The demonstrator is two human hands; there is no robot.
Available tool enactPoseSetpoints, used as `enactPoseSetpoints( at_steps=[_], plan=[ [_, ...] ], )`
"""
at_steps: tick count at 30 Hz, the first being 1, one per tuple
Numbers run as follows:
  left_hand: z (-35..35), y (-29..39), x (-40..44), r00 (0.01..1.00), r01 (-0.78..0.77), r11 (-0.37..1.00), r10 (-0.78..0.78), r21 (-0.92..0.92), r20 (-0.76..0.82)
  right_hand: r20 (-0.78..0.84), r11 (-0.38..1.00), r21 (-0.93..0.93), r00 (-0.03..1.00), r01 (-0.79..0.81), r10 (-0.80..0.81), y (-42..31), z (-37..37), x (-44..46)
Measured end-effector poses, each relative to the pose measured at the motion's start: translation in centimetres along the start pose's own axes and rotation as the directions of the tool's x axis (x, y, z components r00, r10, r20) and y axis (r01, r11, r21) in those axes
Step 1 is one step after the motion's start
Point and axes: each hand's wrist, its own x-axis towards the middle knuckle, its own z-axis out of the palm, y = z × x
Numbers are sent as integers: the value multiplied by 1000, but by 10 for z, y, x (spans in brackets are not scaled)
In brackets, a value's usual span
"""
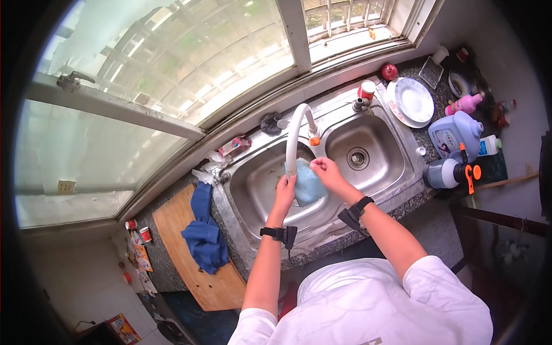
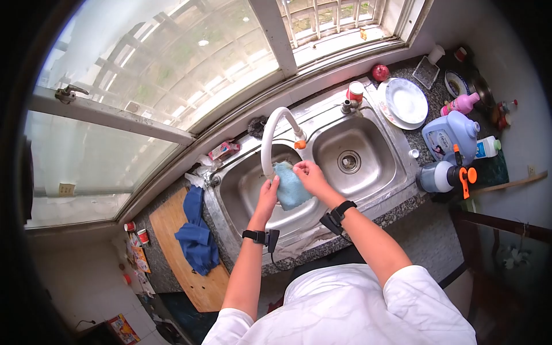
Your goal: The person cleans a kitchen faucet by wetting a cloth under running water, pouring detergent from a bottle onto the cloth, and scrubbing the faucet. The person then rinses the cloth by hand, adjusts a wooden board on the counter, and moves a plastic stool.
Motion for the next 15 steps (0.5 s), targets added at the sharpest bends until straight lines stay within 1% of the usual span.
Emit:
enactPoseSetpoints(
  at_steps=[2,3,4,5,6,7,8,9,10,11,12,14,15],
  plan=[
    [5,10,4,993,88,984,-98,157,62,-111,999,50,993,-18,23,2,-10,-5],
    [8,4,9,993,89,984,-99,156,63,-97,991,128,995,24,-11,4,-15,-5],
    [15,-1,13,996,-84,963,88,255,-6,-96,992,127,995,23,-10,7,-21,-8],
    [22,3,13,959,-242,900,279,363,-54,-155,992,129,988,-2,22,3,-28,-14],
    [26,7,13,959,-241,900,279,363,-54,-213,991,132,976,-27,55,-3,-33,-20],
    [29,13,12,954,-268,893,299,361,-33,-232,990,140,972,8,25,5,-40,-20],
    [34,26,8,948,-294,886,319,358,-11,-235,990,142,972,8,26,2,-46,-23],
    [40,36,6,948,-295,886,318,357,-7,-225,981,191,972,-30,74,-1,-52,-28],
    [46,46,3,965,-232,819,261,524,21,-214,969,239,969,-68,121,-4,-57,-32],
    [50,48,5,980,-171,719,198,674,38,-221,969,239,968,-68,123,-4,-62,-36],
    [51,46,9,980,-174,719,196,673,44,-218,971,233,970,-55,107,-4,-65,-40],
    [54,45,19,917,-269,385,384,883,112,-220,974,224,971,-41,91,-4,-72,-47],
    [55,45,23,917,-271,387,382,881,114,-215,977,207,972,-47,92,-4,-74,-51]
  ],
)
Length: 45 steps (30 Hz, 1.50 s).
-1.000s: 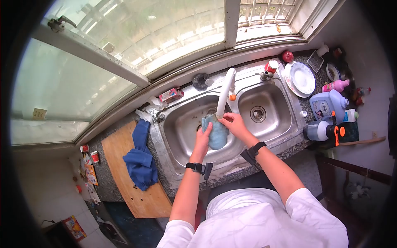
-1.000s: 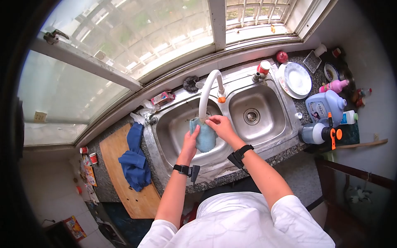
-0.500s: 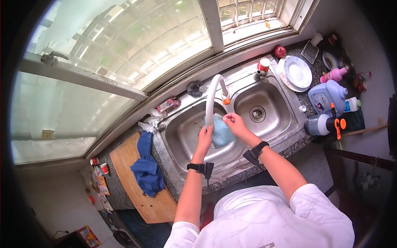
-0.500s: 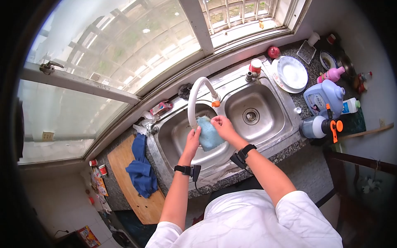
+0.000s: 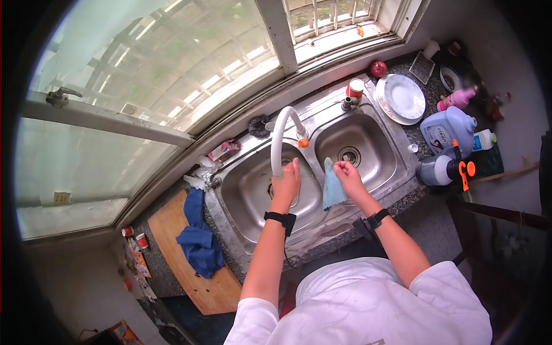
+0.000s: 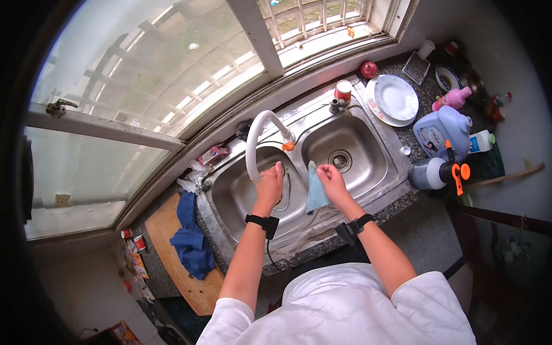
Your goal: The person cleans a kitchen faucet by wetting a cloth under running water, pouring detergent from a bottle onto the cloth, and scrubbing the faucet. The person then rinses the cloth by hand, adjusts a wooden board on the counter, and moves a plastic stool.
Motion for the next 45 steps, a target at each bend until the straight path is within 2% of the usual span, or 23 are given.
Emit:
enactPoseSetpoints(
  at_steps=[2,6,8,9,11,12,14,15,16,17,18,20,23,27,29,30,33,35,36,38,41,43,45],
  plan=[
    [6,-2,6,971,-73,992,47,-100,-235,3,1000,-20,1000,-5,5,-2,-7,-5],
    [17,-31,6,939,-190,932,81,-308,-333,21,999,-37,999,-34,35,-1,-14,-12],
    [11,-45,-4,968,-108,993,97,-38,-231,21,998,-52,999,-41,42,-1,-17,-13],
    [5,-48,-9,968,-105,994,94,-37,-232,29,997,-57,998,-53,54,-1,-19,-14],
    [-7,-58,-18,986,169,979,-166,113,-35,44,996,-65,997,-63,66,0,-22,-16],
    [-14,-64,-22,984,174,978,-171,112,-42,47,992,-109,997,-62,68,1,-22,-17],
    [-22,-77,-32,935,278,953,-297,118,193,60,986,-157,996,-58,68,2,-23,-16],
    [-17,-93,-41,934,286,951,-304,117,185,67,986,-155,995,-64,75,2,-23,-17],
    [-10,-108,-53,886,463,805,-421,-372,192,74,986,-152,994,-72,84,3,-23,-17],
    [0,-128,-64,824,495,426,-507,-757,254,85,985,-155,993,-72,86,1,-21,-18],
    [9,-153,-75,820,495,421,-516,-760,248,94,987,-130,990,-97,109,-1,-20,-18],
    [13,-180,-93,857,485,744,-509,-458,81,118,985,-117,983,-124,138,1,-20,-19],
    [0,-179,-113,891,404,795,-453,-453,-1,150,983,-163,982,-85,110,6,-19,-15],
    [-14,-160,-124,873,459,827,-487,-326,-8,179,973,-210,975,-96,135,7,-16,-13],
    [-21,-141,-134,939,308,933,-266,188,-218,196,972,-214,971,-92,136,12,-17,-11],
    [-18,-138,-136,934,320,929,-279,183,-222,218,977,-197,968,-82,126,15,-16,-8],
    [-19,-128,-124,895,425,905,-413,37,-170,275,978,-180,950,-102,150,16,0,5],
    [-23,-119,-114,840,540,785,-524,-305,138,308,975,-180,933,-133,184,13,22,15],
    [-26,-110,-110,837,544,782,-530,-305,135,390,980,-168,905,-110,168,9,36,18],
    [-32,-89,-107,682,713,241,-456,-659,571,479,984,-151,863,-96,158,5,62,29],
    [-31,-41,-103,757,544,125,-499,-830,421,602,977,-61,773,-205,200,12,94,39],
    [-26,-34,-94,814,479,89,-418,-873,403,648,951,55,736,-303,197,14,107,41],
    [-14,-34,-85,858,357,72,-418,-931,297,650,938,21,718,-345,250,9,108,39]
  ],
)
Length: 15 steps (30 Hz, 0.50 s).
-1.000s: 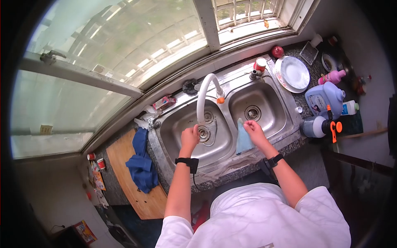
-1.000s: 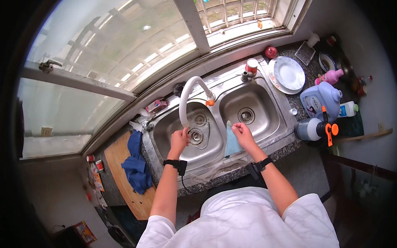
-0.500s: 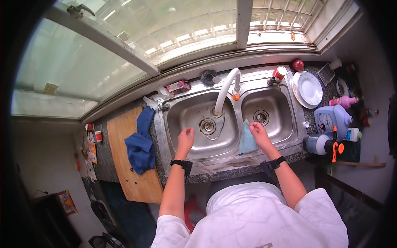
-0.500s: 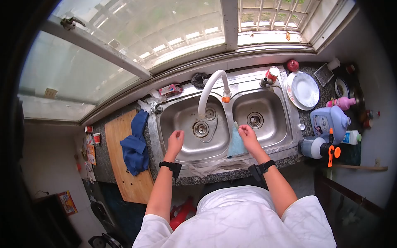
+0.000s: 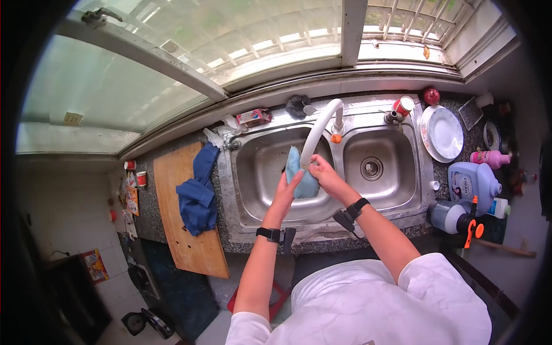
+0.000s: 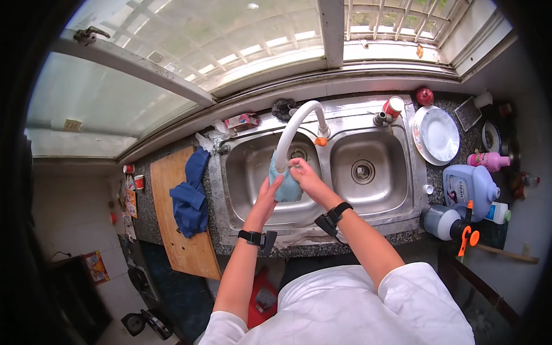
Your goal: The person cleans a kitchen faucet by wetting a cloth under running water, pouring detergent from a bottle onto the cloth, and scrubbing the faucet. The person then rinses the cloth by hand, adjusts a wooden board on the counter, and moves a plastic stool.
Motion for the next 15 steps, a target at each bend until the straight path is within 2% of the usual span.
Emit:
enactPoseSetpoints(
  at_steps=[3,4,5,6,8,9,10,12,14,15],
  plan=[
    [5,-5,22,1000,-16,1000,17,16,-5,37,999,-35,999,-9,10,3,-6,-2],
    [8,-8,27,1000,-10,1000,10,20,0,41,963,-249,994,106,-99,5,-9,-2],
    [15,-7,29,998,-38,995,43,92,-49,65,868,-449,977,210,-202,7,-12,-3],
    [21,-6,31,992,-65,984,81,164,-94,56,870,-446,977,208,-205,10,-13,-6],
    [34,-4,38,982,-102,968,135,228,-132,-180,781,-557,878,281,-444,15,-14,-11],
    [38,-3,43,965,-140,947,196,288,-175,-311,821,-492,822,289,-476,15,-15,-10],
    [41,-1,49,967,-139,947,193,290,-167,-319,822,-491,818,289,-478,14,-19,-10],
    [41,-3,61,967,-139,917,207,374,-149,-406,952,-276,883,128,-236,4,-24,-17],
    [41,-7,71,979,-100,919,159,381,-124,-366,972,-207,912,115,-186,-6,-30,-22],
    [41,-10,75,988,-66,919,116,389,-105,-309,973,-229,944,40,-112,-12,-33,-21]
  ],
)
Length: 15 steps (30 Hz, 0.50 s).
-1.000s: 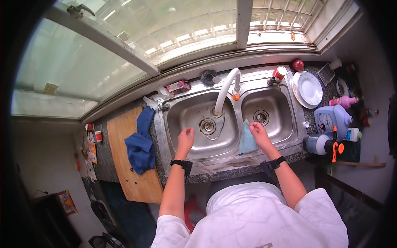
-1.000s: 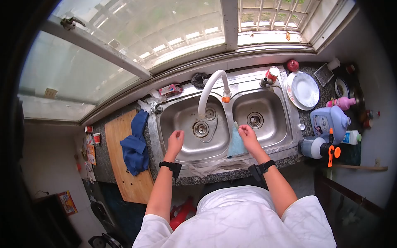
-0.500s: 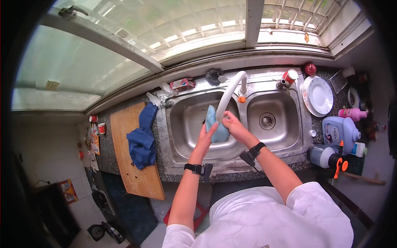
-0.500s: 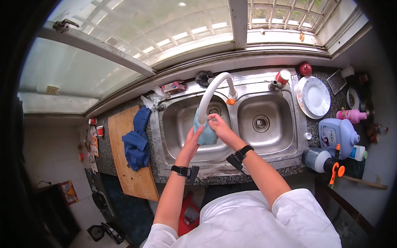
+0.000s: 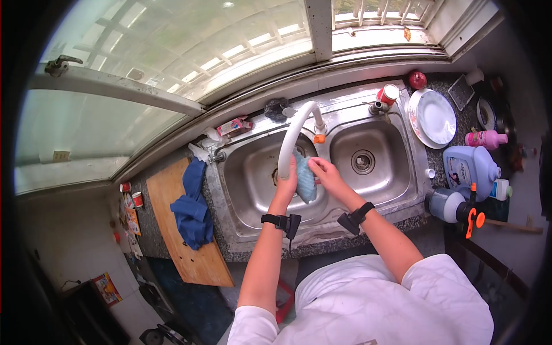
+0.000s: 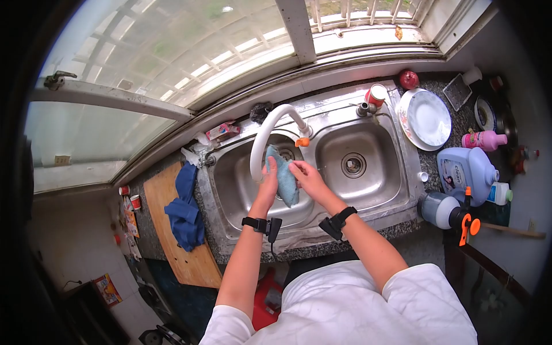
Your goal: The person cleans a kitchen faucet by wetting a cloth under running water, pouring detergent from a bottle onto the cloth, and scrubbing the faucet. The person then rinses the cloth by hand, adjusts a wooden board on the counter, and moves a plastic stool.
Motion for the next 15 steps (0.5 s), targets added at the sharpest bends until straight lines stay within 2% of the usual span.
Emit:
enactPoseSetpoints(
  at_steps=[1,2,4,6,7,9,10,11,12,13,14,15],
  plan=[
    [1,-4,1,1000,2,1000,-2,5,5,75,997,-48,995,-60,63,-4,-3,2],
    [3,-6,1,1000,-30,1000,30,7,0,160,986,-133,984,100,-78,-1,-1,10],
    [2,-10,1,998,-59,998,59,14,-2,203,985,-162,979,67,-33,6,-1,22],
    [-8,-24,-1,999,30,985,-26,-169,24,250,981,-193,968,29,20,6,9,22],
    [-18,-31,-4,999,36,985,-33,-166,22,202,981,-181,979,69,-31,7,15,21],
    [-37,-29,-14,966,258,965,-255,-52,45,160,979,-171,984,110,-83,13,22,25],
    [-42,-35,-22,980,166,935,-192,-314,-53,43,975,-166,989,147,-141,17,27,28],
    [-53,-39,-32,979,169,934,-197,-314,-59,-76,969,-165,978,181,-196,22,30,30],
    [-69,-41,-40,997,54,992,-59,-111,-40,-130,947,-200,951,251,-279,17,34,27],
    [-83,-43,-48,997,-74,993,73,91,8,-124,948,-200,953,249,-276,10,33,25],
    [-93,-41,-62,998,-69,994,70,89,2,-29,913,-326,963,245,-269,6,28,23],
    [-103,-35,-79,995,-78,938,96,338,-37,68,858,-447,966,252,-248,8,24,21]
  ],
)
